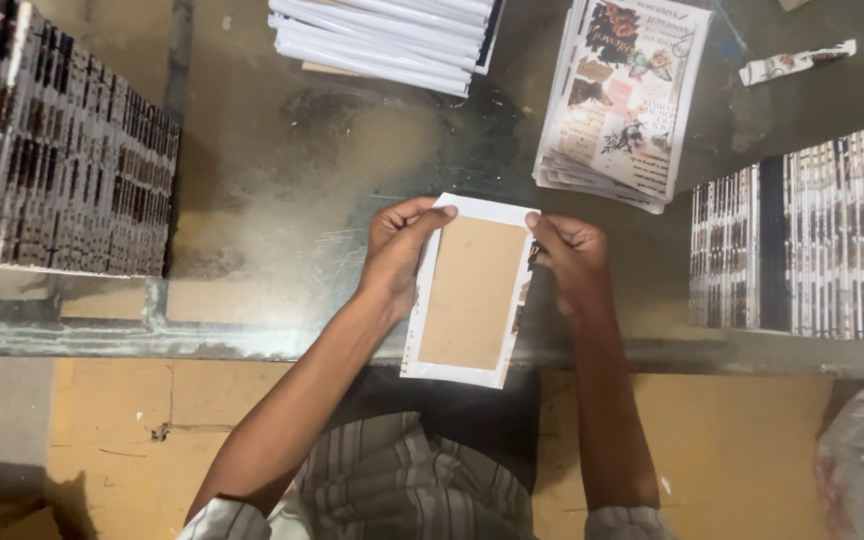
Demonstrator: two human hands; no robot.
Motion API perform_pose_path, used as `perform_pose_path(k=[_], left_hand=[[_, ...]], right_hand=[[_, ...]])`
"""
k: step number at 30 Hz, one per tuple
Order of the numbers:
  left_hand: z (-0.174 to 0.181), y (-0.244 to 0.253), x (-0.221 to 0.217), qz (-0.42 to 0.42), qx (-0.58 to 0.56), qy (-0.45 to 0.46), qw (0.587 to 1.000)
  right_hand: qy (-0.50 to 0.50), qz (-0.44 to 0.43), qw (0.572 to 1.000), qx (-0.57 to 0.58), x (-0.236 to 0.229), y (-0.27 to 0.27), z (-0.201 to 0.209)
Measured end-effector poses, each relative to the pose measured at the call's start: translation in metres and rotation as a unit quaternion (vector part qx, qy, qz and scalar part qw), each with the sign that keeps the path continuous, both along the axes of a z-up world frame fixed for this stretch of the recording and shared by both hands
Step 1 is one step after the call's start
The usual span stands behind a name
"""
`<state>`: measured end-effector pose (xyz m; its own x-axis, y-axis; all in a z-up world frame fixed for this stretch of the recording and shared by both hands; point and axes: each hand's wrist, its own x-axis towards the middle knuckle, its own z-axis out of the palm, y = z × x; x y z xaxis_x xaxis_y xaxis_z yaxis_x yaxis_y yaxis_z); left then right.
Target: The person repeatedly picks up a small rectangular card and a printed cover sheet, aligns them, and presses the edges together. They then place the assembled item onto a stack on the table. The process is repeated continuously with items from piles on the table.
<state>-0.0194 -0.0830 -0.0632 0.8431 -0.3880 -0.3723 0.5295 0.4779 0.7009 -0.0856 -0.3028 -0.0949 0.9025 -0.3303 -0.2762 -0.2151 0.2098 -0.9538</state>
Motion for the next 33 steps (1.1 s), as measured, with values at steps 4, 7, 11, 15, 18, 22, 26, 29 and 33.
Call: perform_pose_path(k=[4,7,11,15,18,22,26,29,33], left_hand=[[0.011,0.01,0.01,-0.059,0.048,-0.003,0.997],[0.018,0.026,0.022,-0.14,0.14,-0.143,0.97],[0.027,0.047,0.032,-0.21,0.4,-0.404,0.795],[0.031,0.051,0.03,-0.156,0.432,-0.656,0.598],[0.026,0.053,0.022,-0.207,0.361,-0.657,0.628],[0.015,0.053,0.011,-0.269,0.37,-0.628,0.63],[0.007,0.054,-0.002,-0.237,0.398,-0.636,0.617],[0.014,0.054,-0.001,-0.242,0.376,-0.591,0.671],[0.038,0.043,0.031,-0.322,0.363,-0.401,0.777]], right_hand=[[0.001,0.029,0.999,-0.015,-0.001,-0.008,0.001],[0.001,0.095,0.995,-0.012,-0.004,-0.019,0.009],[-0.013,0.126,0.973,-0.192,-0.012,-0.002,0.027],[-0.18,0.115,0.842,-0.495,-0.016,0.025,0.04],[-0.16,0.114,0.844,-0.499,-0.019,0.03,0.045],[-0.191,0.149,0.805,-0.542,-0.017,0.027,0.052],[-0.239,0.271,0.778,-0.513,-0.021,0.028,0.058],[-0.231,0.306,0.772,-0.508,-0.026,0.034,0.062],[-0.216,0.282,0.782,-0.512,-0.033,0.043,0.066]])
